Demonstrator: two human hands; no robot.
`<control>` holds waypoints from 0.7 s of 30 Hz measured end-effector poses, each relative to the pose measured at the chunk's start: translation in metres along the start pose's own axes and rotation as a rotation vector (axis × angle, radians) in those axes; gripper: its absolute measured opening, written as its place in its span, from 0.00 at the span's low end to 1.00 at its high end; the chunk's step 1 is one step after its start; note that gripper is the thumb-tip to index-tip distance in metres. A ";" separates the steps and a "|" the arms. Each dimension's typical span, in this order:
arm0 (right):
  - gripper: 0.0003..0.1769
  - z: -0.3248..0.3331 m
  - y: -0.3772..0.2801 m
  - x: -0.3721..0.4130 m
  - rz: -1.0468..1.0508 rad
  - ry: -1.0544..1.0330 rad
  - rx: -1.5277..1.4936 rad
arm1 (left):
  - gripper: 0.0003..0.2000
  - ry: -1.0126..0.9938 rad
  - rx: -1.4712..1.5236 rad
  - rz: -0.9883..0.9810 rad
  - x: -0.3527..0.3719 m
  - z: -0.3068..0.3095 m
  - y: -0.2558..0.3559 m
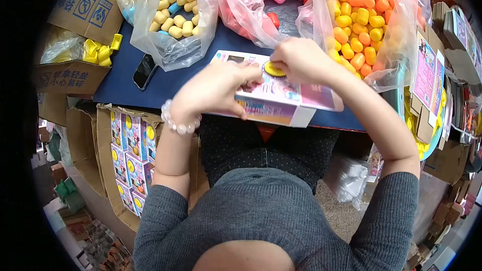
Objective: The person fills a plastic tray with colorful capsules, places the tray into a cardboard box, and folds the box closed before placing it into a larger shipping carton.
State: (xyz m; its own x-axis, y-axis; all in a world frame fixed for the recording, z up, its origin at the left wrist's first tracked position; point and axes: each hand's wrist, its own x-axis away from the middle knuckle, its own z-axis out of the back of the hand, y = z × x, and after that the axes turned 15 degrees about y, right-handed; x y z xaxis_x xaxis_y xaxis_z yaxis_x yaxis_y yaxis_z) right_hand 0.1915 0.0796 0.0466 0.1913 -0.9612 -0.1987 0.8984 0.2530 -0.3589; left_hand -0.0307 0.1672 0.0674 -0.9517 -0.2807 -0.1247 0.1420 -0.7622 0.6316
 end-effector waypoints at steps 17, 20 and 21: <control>0.07 -0.049 -0.074 0.067 -0.085 0.374 0.174 | 0.27 0.097 -0.091 0.209 -0.012 -0.062 -0.006; 0.09 -0.040 -0.072 0.068 -0.137 0.468 0.079 | 0.33 0.273 0.025 0.104 0.003 -0.074 -0.018; 0.11 -0.035 -0.069 0.068 -0.170 0.526 0.018 | 0.37 0.316 0.116 0.078 0.004 -0.071 -0.019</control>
State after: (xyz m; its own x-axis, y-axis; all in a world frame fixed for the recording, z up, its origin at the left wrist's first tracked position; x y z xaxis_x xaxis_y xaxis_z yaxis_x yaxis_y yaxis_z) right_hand 0.1288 0.0010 0.0264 -0.1756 -0.8029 -0.5696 0.9069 0.0932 -0.4110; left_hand -0.0175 0.1396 0.0005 -0.8052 -0.5163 -0.2918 0.1622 -0.6649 0.7291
